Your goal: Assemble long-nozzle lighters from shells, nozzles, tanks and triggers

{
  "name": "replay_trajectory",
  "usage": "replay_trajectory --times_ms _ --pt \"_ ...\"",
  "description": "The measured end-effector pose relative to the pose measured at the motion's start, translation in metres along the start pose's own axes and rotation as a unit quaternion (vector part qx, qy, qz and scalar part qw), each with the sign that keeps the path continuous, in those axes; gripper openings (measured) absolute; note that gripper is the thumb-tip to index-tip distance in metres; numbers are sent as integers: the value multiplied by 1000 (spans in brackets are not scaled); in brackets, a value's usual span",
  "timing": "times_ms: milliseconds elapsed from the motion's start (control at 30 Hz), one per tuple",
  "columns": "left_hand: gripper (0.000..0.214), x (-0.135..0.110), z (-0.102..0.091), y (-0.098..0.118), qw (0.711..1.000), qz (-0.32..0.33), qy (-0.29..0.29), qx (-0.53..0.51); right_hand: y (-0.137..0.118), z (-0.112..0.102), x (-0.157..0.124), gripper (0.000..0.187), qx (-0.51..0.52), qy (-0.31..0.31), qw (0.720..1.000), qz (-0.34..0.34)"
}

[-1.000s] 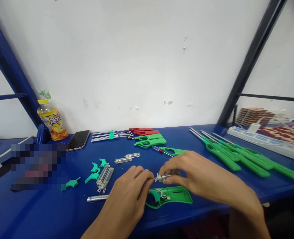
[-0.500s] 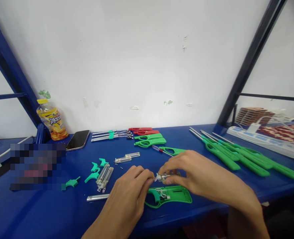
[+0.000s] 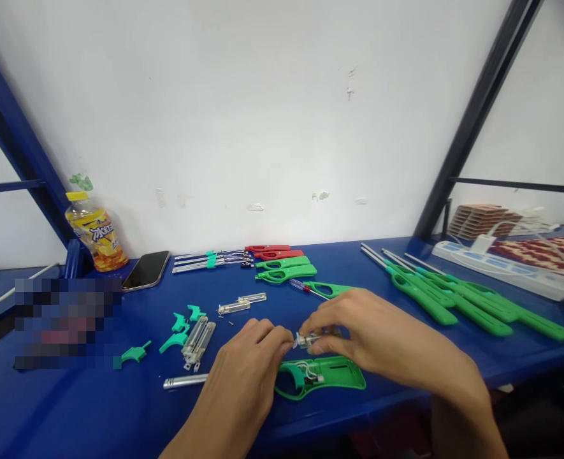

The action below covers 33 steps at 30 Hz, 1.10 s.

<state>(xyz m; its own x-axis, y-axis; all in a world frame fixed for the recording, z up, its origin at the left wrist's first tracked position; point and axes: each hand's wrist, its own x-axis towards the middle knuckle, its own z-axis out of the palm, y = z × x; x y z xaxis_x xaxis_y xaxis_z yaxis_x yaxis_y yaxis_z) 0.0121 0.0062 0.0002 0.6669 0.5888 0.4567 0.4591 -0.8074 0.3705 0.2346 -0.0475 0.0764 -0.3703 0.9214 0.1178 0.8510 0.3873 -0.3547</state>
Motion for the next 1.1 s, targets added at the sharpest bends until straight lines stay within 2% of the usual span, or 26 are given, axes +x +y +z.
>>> replay_trajectory --times_ms 233,367,600,800,1100 --pt "17 -1 -4 2 997 -55 42 -45 4 0 -2 9 6 -10 999 39" --pt "20 -1 -3 5 998 -43 33 -41 5 3 -3 11 -11 -14 999 48" --pt "24 1 0 4 999 -20 27 -27 1 2 0 5 -22 -20 999 13" --pt "26 0 1 5 1000 1 29 -11 -2 0 0 3 -29 -21 999 11" --pt "25 0 1 4 999 1 32 -6 -6 0 1 5 -36 -19 999 -2"
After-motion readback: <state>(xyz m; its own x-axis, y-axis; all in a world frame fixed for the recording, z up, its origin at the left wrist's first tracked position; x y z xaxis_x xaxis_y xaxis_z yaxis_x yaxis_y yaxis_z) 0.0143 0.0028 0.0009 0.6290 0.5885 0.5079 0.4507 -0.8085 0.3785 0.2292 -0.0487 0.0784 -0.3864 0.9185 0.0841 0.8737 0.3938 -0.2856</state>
